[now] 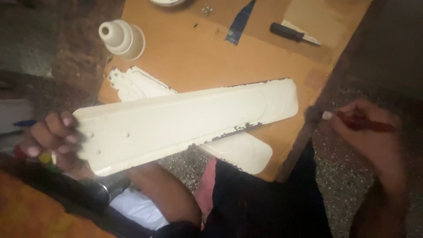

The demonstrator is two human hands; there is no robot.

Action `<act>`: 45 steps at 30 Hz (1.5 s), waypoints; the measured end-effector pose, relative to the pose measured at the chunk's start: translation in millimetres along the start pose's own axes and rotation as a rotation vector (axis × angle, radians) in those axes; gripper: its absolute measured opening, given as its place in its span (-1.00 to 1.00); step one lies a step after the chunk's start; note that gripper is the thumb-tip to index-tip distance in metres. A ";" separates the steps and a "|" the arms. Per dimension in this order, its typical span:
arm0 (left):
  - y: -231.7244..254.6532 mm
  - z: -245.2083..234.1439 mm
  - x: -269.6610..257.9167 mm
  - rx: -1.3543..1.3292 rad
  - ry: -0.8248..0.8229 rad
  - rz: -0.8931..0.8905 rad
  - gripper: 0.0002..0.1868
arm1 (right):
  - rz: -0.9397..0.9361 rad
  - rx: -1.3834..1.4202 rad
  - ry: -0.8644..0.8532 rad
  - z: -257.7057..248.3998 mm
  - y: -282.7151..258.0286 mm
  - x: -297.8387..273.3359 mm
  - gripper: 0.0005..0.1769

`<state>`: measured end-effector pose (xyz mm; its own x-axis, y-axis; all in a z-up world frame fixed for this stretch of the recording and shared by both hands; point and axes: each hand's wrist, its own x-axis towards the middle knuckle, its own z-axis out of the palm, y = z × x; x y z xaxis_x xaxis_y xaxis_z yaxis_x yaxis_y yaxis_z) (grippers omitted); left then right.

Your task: The person uses a paintbrush to apply white paint to a ceiling fan motor housing and several fan blades. They handle each part individually, painting surfaces and edges before placing them on a cardboard-covered table.

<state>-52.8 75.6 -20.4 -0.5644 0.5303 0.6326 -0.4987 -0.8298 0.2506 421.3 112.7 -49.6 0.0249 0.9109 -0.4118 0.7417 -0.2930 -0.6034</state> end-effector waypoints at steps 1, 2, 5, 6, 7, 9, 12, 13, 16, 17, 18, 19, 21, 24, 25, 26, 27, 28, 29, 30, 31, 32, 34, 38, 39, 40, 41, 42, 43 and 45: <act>-1.7 -0.9 0.2 -0.025 0.003 0.014 -0.72 | -0.147 -0.028 0.035 -4.2 2.4 0.6 -0.79; -2.5 -1.3 0.3 -0.029 0.002 0.000 -0.74 | -0.138 0.077 -0.027 -2.0 2.0 1.9 -0.83; 2.6 -0.5 -1.0 0.019 -0.038 -0.040 -0.81 | -0.087 0.278 -0.161 16.1 -4.3 14.6 -0.87; 4.3 -1.1 0.0 0.070 -0.076 -0.053 -0.84 | -0.048 0.267 -0.167 22.1 -6.1 15.2 -0.87; 9.0 -1.0 1.8 0.013 -0.077 -0.133 -0.84 | -0.021 0.253 -0.183 25.8 -8.8 17.5 -0.88; 22.7 1.8 3.5 -0.207 -0.035 -0.361 -0.78 | -0.043 0.176 -0.024 19.9 -12.2 15.5 -0.81; 31.7 11.3 -11.4 0.222 0.128 -0.311 -0.70 | -0.265 0.262 0.034 14.1 -38.0 10.1 -0.73; 31.1 15.1 -12.1 0.283 0.221 -0.282 -0.71 | -0.376 0.336 0.027 18.1 -52.8 14.1 -0.72; 33.8 42.4 -25.7 0.813 0.004 -0.336 -0.41 | -0.624 0.811 -0.433 52.5 -114.7 26.2 -0.71; 32.9 49.5 -24.1 0.831 0.017 -0.360 -0.38 | -0.712 0.852 -0.487 63.2 -133.8 25.5 -0.73; 33.7 57.9 -23.7 0.847 0.031 -0.383 -0.35 | -0.799 0.891 -0.542 76.7 -154.2 22.9 -0.74; 34.7 65.2 -21.4 0.857 0.046 -0.415 -0.31 | -0.815 0.904 -0.595 87.0 -173.1 18.0 -0.74; 34.0 76.3 -19.3 0.863 0.106 -0.420 -0.32 | -0.851 0.900 -0.685 99.6 -209.7 6.9 -0.73; 33.6 81.7 -20.6 0.910 0.156 -0.420 -0.31 | -0.891 0.859 -0.742 100.3 -253.0 -10.3 -0.72; 34.0 80.9 -21.2 0.932 0.164 -0.425 -0.31 | -0.891 0.856 -0.724 99.6 -259.6 -14.7 -0.73; 34.3 78.8 -21.4 0.941 0.162 -0.419 -0.32 | -0.892 0.853 -0.706 99.2 -262.3 -14.8 -0.73; 35.1 76.4 -21.5 0.946 0.160 -0.420 -0.33 | -0.835 0.815 -0.680 99.6 -259.1 -11.9 -0.74; 35.9 72.9 -21.3 0.951 0.158 -0.420 -0.34 | -0.778 0.777 -0.654 99.2 -247.3 -5.1 -0.75; 36.9 69.6 -23.8 0.941 0.163 -0.417 -0.35 | -0.708 0.732 -0.627 98.8 -225.1 4.0 -0.76; 38.2 64.8 -25.8 0.932 0.167 -0.413 -0.35 | -0.645 0.696 -0.592 99.7 -199.0 18.6 -0.77; 38.4 58.9 -29.8 0.916 0.172 -0.421 -0.36 | -0.570 0.659 -0.551 98.0 -165.0 33.1 -0.77; 39.2 52.7 -33.5 0.944 0.175 -0.414 -0.36 | -0.495 0.678 -0.447 95.6 -127.7 41.8 -0.78; 43.5 41.2 -36.4 0.991 0.171 -0.409 -0.36 | -0.338 0.554 -0.237 71.3 -63.4 59.7 -0.79; 52.2 7.7 -45.8 0.775 0.071 -0.385 -0.47 | -0.348 0.530 -0.005 6.6 1.0 50.4 -0.77; 54.7 -2.2 -43.8 0.688 0.040 -0.398 -0.51 | -0.288 0.521 0.003 2.0 0.2 45.4 -0.78; 59.9 -8.9 -41.6 0.634 0.016 -0.412 -0.53 | -0.227 0.512 0.012 -0.6 -4.4 38.6 -0.79; 62.1 -16.3 -35.7 0.576 -0.018 -0.427 -0.55 | -0.169 0.512 0.027 1.6 -11.9 33.4 -0.79; 67.4 -19.3 -30.6 0.553 -0.045 -0.443 -0.54 | -0.292 0.604 0.021 9.6 -20.4 29.8 -0.81; 69.3 -20.8 -28.3 0.524 -0.070 -0.466 -0.52 | -0.411 0.690 0.021 19.1 -27.6 26.1 -0.82; 72.0 -20.8 -27.4 0.794 -0.154 -0.392 -0.54 | -0.601 0.902 -0.186 40.4 -36.9 29.3 -0.84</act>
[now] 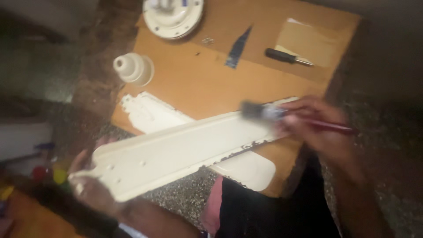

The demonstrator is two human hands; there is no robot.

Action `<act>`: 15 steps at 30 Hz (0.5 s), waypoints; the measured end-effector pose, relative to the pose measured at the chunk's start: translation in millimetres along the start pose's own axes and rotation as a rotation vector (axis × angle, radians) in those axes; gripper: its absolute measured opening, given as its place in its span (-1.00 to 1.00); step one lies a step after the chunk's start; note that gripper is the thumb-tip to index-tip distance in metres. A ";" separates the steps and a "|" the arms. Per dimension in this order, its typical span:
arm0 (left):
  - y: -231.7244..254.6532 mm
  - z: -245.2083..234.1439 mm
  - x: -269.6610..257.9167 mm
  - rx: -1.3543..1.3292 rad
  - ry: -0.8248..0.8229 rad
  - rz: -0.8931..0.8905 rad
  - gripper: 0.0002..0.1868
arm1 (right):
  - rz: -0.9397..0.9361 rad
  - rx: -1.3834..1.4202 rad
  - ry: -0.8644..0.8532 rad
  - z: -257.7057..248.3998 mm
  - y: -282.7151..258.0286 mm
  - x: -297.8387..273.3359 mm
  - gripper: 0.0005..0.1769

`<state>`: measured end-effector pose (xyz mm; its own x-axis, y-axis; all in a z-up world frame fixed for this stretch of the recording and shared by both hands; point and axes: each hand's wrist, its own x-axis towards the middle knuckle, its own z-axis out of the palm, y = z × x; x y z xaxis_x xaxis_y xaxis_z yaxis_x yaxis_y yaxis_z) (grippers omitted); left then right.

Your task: The person uses a paintbrush to apply white paint to a ceiling fan motor housing and several fan blades. They handle each part individually, painting surfaces and edges before placing them on a cardboard-covered table.

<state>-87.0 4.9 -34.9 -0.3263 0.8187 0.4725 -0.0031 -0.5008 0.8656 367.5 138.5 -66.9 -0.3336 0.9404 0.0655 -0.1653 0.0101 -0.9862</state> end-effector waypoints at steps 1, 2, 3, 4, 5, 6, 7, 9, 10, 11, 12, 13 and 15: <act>2.2 -0.3 -2.8 0.043 0.002 0.002 -0.55 | 0.038 -0.075 0.005 2.0 4.1 -1.6 -0.84; 6.8 -1.3 -7.0 0.095 0.015 0.008 -0.55 | 0.077 -0.146 -0.005 2.4 8.6 -0.2 -0.83; 11.6 -2.0 -13.2 0.049 0.026 -0.022 -0.56 | 0.117 -0.217 -0.014 2.1 12.6 0.0 -0.83; 13.7 -3.4 -19.4 0.051 0.060 -0.045 -0.55 | 0.180 -0.337 0.154 -3.0 13.6 -3.0 -0.82; 14.7 -5.1 -25.8 0.053 0.096 -0.068 -0.55 | 0.243 -0.457 0.323 -10.9 11.1 -7.8 -0.79; 14.1 -7.5 -30.7 0.099 0.148 -0.081 -0.54 | 0.305 -0.583 0.486 -19.0 8.2 -12.7 -0.77; 11.8 -9.4 -34.7 0.224 0.201 -0.064 -0.51 | 0.236 -0.529 0.446 -25.3 5.5 -19.4 -0.78; 1.4 -12.4 -32.7 0.545 0.290 -0.008 -0.43 | 0.096 -0.417 0.386 -37.0 2.0 -31.4 -0.81; -5.0 -13.8 -28.8 0.743 0.325 0.036 -0.37 | 0.117 -0.350 0.319 -38.6 3.2 -37.1 -0.81; -5.1 -15.9 -25.4 0.647 0.324 -0.015 -0.42 | 0.137 -0.282 0.252 -36.9 6.2 -40.8 -0.81; -5.8 -17.6 -20.3 0.581 0.329 -0.026 -0.42 | 0.145 -0.210 0.181 -33.4 9.6 -41.6 -0.81; -10.2 -16.1 -16.7 0.544 0.315 0.002 -0.43 | 0.129 -0.261 0.271 -29.7 12.2 -41.1 -0.81; -17.2 -9.4 -12.8 0.474 0.308 0.076 -0.44 | 0.092 -0.367 0.440 -21.5 14.1 -38.4 -0.79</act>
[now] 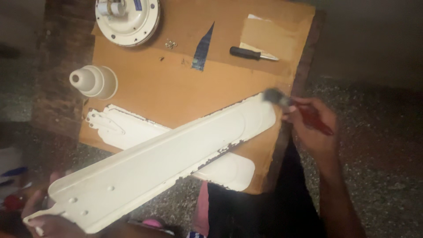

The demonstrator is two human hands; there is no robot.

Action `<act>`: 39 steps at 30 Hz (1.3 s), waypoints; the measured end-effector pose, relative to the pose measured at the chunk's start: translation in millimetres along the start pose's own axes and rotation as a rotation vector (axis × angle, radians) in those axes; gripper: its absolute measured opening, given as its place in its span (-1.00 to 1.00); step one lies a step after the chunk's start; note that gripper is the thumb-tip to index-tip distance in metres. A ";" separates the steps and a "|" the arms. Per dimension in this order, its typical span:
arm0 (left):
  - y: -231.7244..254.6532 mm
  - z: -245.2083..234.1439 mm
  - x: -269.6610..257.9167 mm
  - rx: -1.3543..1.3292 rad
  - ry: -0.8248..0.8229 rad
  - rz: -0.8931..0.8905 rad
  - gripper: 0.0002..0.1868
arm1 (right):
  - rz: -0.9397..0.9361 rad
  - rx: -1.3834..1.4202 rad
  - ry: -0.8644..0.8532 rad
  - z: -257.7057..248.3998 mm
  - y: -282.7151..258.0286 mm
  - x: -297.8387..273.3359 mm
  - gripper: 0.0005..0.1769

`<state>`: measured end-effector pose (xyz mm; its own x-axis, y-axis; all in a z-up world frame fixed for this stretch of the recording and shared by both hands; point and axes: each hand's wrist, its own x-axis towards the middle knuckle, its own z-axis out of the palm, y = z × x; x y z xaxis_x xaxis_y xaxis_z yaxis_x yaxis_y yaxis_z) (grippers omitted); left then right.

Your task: The person uses a paintbrush to apply white paint to a ceiling fan motor housing and several fan blades. They handle each part individually, painting surfaces and edges before placing them on a cardboard-covered table.

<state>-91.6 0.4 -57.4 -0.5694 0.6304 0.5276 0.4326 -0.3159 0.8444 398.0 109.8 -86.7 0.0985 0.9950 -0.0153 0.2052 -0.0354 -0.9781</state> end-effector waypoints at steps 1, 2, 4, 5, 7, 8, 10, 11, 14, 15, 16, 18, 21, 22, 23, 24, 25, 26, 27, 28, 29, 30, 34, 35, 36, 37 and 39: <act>-3.2 10.6 -2.7 -0.026 0.017 0.016 -0.45 | 0.015 0.010 0.010 -0.5 -2.2 3.2 -0.78; -6.3 22.1 -5.4 -0.051 0.035 0.028 -0.46 | 0.029 0.020 0.020 -1.7 -4.1 6.4 -0.77; -0.7 32.7 -12.8 -0.068 0.046 0.025 -0.47 | 0.069 0.065 -0.116 -5.1 -5.2 1.4 -0.77; 4.5 33.3 -12.3 -0.064 0.038 0.027 -0.48 | 0.081 0.110 -0.254 -3.5 -4.4 -4.6 -0.79; 14.7 34.1 -10.4 -0.061 0.035 0.040 -0.49 | 0.069 0.088 -0.249 3.0 -2.8 -10.5 -0.80; 19.5 33.5 -8.1 -0.057 0.040 0.049 -0.50 | 0.046 0.021 -0.105 9.1 -2.9 -11.1 -0.79; 31.2 26.9 -5.8 -0.040 0.069 0.077 -0.51 | 0.029 -0.039 0.062 30.1 -4.7 -9.8 -0.78; 37.3 22.9 -6.8 -0.024 0.083 0.084 -0.52 | 0.047 -0.039 0.088 41.3 -7.9 -12.2 -0.78; 46.6 17.4 -9.5 -0.013 0.087 0.097 -0.54 | 0.520 0.232 -0.164 71.1 -27.6 -37.4 -0.69; 46.1 20.3 -6.8 -0.022 0.083 0.105 -0.55 | 0.330 0.238 -0.285 80.2 -37.1 -41.4 -0.71; 45.4 23.7 -4.1 -0.030 0.078 0.111 -0.55 | 0.139 0.239 -0.403 89.0 -47.9 -45.9 -0.73; 46.7 26.4 -3.8 -0.037 0.067 0.114 -0.56 | -0.239 0.229 -0.639 98.8 -66.2 -50.8 -0.75; 45.9 33.2 -4.4 -0.060 0.072 0.118 -0.58 | -0.337 0.252 -0.596 93.0 -69.7 -27.6 -0.83; 44.4 36.4 -4.8 -0.071 0.073 0.119 -0.59 | -0.231 0.113 -0.423 85.9 -64.1 -17.3 -0.84; 44.1 39.2 -8.4 -0.080 0.085 0.118 -0.60 | -0.126 -0.026 -0.258 77.1 -55.3 -5.5 -0.84; 46.0 39.8 -11.7 -0.080 0.100 0.123 -0.60 | -0.022 -0.163 -0.092 70.8 -46.0 2.5 -0.85; 47.7 40.9 -14.3 -0.087 0.106 0.128 -0.61 | 0.083 -0.295 0.077 68.2 -36.5 4.7 -0.85; 50.0 42.0 -17.1 -0.090 0.116 0.135 -0.61 | 0.090 -0.273 0.023 67.5 -27.7 1.6 -0.84; 50.7 43.5 -15.4 -0.083 0.124 0.135 -0.62 | 0.099 -0.251 -0.021 66.5 -19.9 -2.7 -0.84; 51.1 46.6 -16.7 -0.073 0.136 0.140 -0.62 | 0.108 -0.229 -0.064 65.3 -13.2 -6.7 -0.83; 53.2 45.9 -16.2 -0.013 0.147 0.136 -0.60 | 0.071 -0.143 -0.163 64.4 -7.9 -12.6 -0.83; 55.1 44.6 -16.2 0.047 0.157 0.132 -0.57 | 0.035 -0.056 -0.260 62.9 -4.3 -17.5 -0.83; 54.5 31.5 -5.8 0.061 0.069 0.186 -0.53 | -0.137 0.305 -0.646 66.3 -1.4 -9.6 -0.81; 54.0 27.3 -5.1 0.225 0.015 0.291 -0.51 | -0.086 0.244 -0.434 66.2 -1.5 -2.6 -0.83; 53.6 23.1 -3.9 0.380 -0.023 0.407 -0.47 | -0.032 0.182 -0.223 66.7 -1.7 4.8 -0.85; 50.1 23.4 -5.3 0.479 -0.018 0.481 -0.48 | -0.148 0.005 -0.111 64.6 -2.0 11.8 -0.83; 45.9 25.9 -8.2 0.611 -0.006 0.551 -0.48 | -0.378 -0.347 0.112 56.9 -3.7 22.6 -0.77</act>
<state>-49.0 -0.9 -25.3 -0.1609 0.5020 0.8498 0.9544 -0.1403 0.2636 344.0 137.7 -95.2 0.0547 0.9290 0.3659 0.5550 0.2763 -0.7846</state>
